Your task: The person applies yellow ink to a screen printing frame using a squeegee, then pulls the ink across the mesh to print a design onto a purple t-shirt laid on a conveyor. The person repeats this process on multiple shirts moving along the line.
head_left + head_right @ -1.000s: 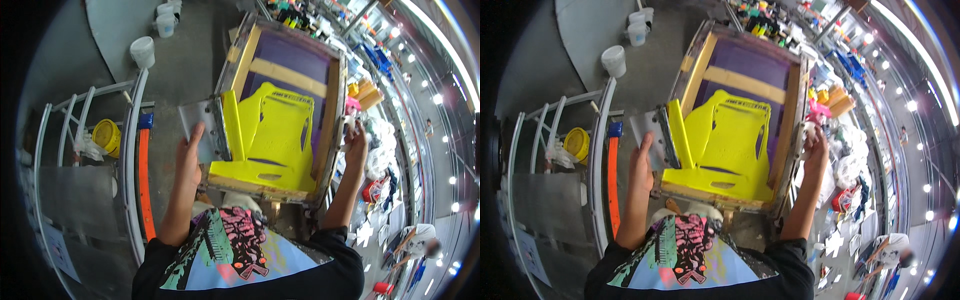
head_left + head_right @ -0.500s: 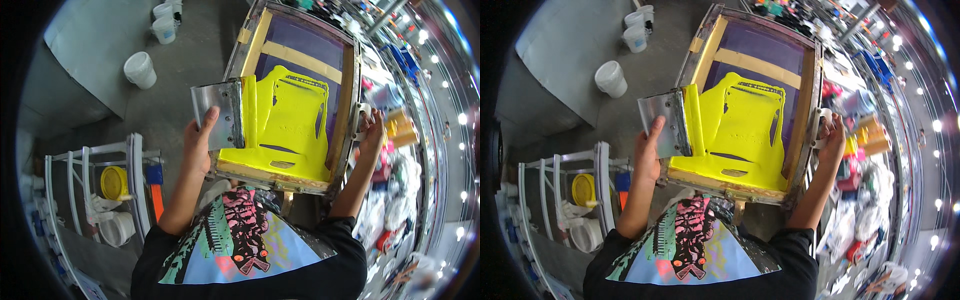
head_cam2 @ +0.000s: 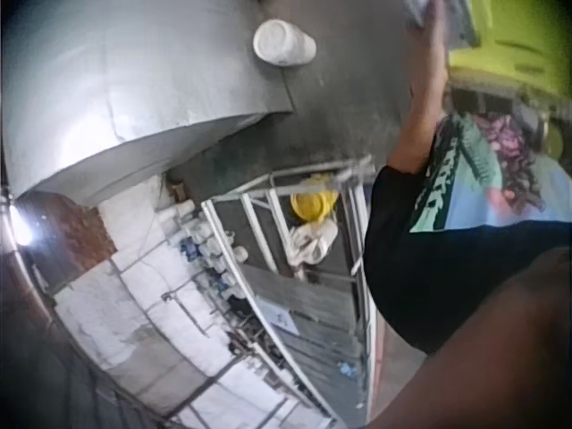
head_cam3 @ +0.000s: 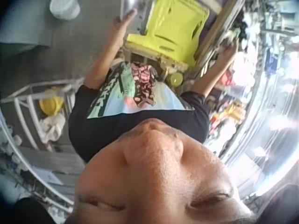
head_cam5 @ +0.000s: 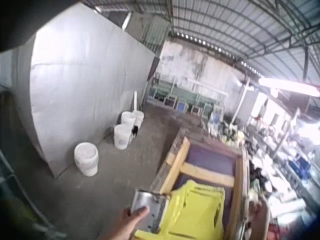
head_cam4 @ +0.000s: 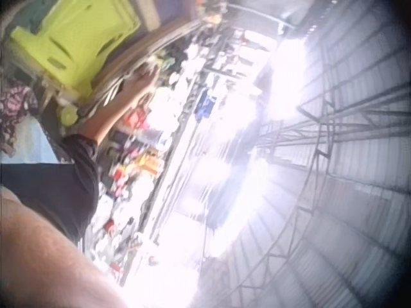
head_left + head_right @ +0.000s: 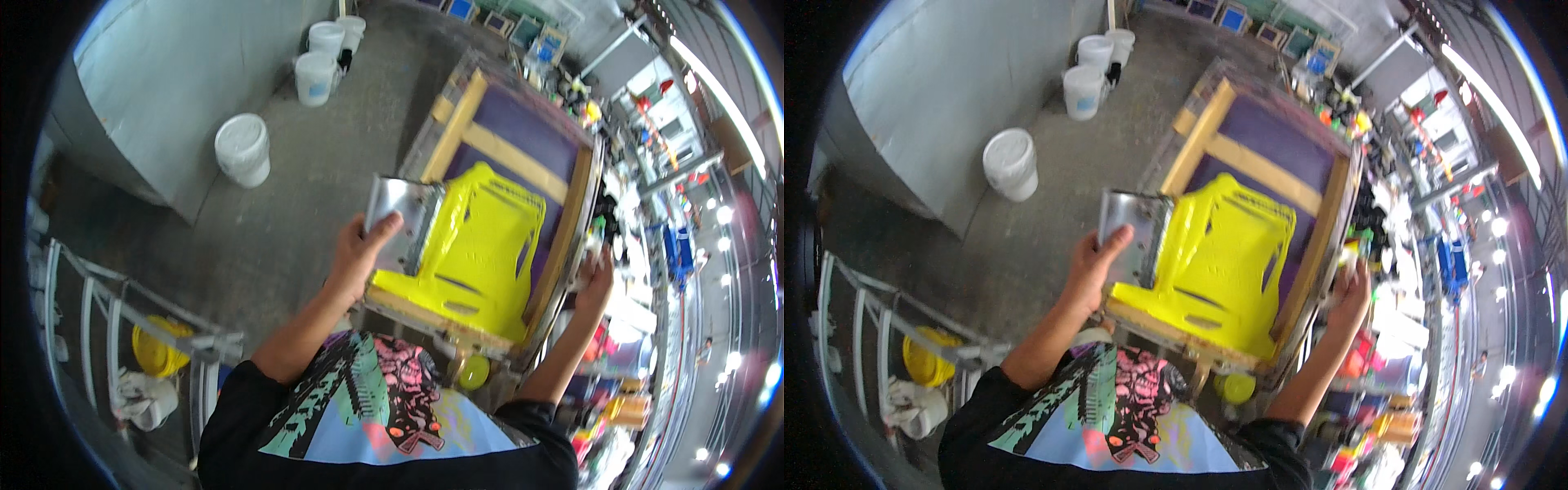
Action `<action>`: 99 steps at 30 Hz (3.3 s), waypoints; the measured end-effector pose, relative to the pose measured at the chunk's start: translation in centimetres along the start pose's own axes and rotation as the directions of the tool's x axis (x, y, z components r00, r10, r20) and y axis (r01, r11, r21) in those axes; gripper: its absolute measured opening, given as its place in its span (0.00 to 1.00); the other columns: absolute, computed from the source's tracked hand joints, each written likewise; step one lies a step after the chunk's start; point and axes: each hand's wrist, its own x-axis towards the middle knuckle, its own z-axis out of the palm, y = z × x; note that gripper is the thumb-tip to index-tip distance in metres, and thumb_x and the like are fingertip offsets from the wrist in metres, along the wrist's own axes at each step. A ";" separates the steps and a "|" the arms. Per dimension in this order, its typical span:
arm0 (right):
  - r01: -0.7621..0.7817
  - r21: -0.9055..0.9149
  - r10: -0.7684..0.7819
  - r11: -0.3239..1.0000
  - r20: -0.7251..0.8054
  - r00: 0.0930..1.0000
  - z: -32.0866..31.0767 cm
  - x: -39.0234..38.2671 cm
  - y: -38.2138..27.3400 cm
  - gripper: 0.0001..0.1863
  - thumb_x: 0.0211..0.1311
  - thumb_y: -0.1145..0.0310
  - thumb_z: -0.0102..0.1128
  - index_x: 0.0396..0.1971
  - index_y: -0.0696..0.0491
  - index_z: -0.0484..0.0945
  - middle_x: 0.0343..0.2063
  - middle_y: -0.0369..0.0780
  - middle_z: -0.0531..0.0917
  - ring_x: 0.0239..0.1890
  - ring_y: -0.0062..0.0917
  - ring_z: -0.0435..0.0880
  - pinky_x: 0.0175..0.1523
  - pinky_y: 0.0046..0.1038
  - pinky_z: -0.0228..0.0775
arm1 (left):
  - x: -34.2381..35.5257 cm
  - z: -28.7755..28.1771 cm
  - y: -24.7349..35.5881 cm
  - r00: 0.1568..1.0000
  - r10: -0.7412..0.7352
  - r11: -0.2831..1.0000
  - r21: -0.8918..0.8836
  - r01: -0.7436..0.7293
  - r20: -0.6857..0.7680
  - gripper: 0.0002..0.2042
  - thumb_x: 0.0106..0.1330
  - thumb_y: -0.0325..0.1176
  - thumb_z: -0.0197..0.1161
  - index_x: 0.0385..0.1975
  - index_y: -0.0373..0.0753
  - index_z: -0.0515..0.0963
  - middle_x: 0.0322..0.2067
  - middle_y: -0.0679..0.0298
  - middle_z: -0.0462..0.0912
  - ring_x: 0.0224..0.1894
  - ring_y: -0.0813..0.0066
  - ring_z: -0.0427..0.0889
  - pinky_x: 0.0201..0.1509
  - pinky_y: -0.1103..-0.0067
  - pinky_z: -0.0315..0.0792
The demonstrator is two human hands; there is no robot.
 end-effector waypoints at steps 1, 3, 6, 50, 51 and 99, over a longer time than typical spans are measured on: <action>0.022 0.011 -0.021 1.000 -0.061 0.998 -0.8 -1.2 0.4 0.19 0.70 0.55 0.64 0.52 0.51 0.79 0.33 0.34 0.84 0.25 0.13 0.74 0.29 0.17 0.66 | -0.1 0.3 -0.9 1.000 -0.010 1.000 0.015 0.009 0.029 0.20 0.65 0.49 0.74 0.36 0.35 0.82 0.28 0.71 0.80 0.30 0.87 0.75 0.34 0.82 0.70; -0.028 0.009 0.028 1.000 -0.023 0.999 -6.1 -3.1 0.4 0.18 0.69 0.54 0.65 0.52 0.48 0.79 0.33 0.34 0.84 0.25 0.13 0.74 0.29 0.17 0.67 | -0.1 0.9 -2.1 0.989 -0.005 1.000 0.025 0.001 0.150 0.21 0.66 0.51 0.72 0.36 0.35 0.83 0.27 0.71 0.80 0.29 0.87 0.75 0.33 0.82 0.68; 0.063 0.039 -0.059 0.997 -0.098 0.993 -9.8 -3.9 -1.2 0.15 0.72 0.55 0.61 0.50 0.47 0.76 0.31 0.37 0.84 0.22 0.13 0.73 0.25 0.16 0.64 | -0.1 4.3 -2.7 0.947 0.056 0.997 -0.068 -0.036 0.317 0.21 0.67 0.51 0.71 0.37 0.34 0.84 0.27 0.70 0.82 0.29 0.86 0.77 0.34 0.81 0.70; -0.263 0.324 0.083 0.909 0.476 0.876 55.6 45.7 6.0 0.09 0.73 0.59 0.57 0.43 0.47 0.75 0.26 0.31 0.76 0.22 0.14 0.60 0.29 0.20 0.55 | 68.8 -0.5 13.7 0.997 0.076 0.987 -0.146 -0.071 0.029 0.39 0.74 0.54 0.60 0.76 0.37 0.57 0.77 0.62 0.58 0.76 0.67 0.57 0.80 0.70 0.48; -0.237 0.329 0.063 0.914 0.462 0.885 55.8 47.6 6.2 0.09 0.73 0.59 0.58 0.43 0.48 0.75 0.25 0.31 0.75 0.21 0.14 0.60 0.29 0.20 0.54 | 70.4 1.4 13.5 0.997 0.063 0.988 -0.144 -0.056 0.047 0.38 0.74 0.54 0.60 0.76 0.37 0.57 0.76 0.62 0.59 0.76 0.68 0.58 0.79 0.70 0.48; 0.566 -0.205 -0.586 0.799 -0.480 0.653 56.8 123.4 -2.7 0.13 0.68 0.61 0.63 0.37 0.58 0.81 0.26 0.36 0.81 0.30 0.18 0.76 0.39 0.28 0.71 | 151.2 83.3 17.5 0.675 0.082 0.927 0.192 -0.322 0.734 0.45 0.70 0.61 0.61 0.78 0.39 0.52 0.78 0.60 0.52 0.79 0.63 0.50 0.80 0.63 0.47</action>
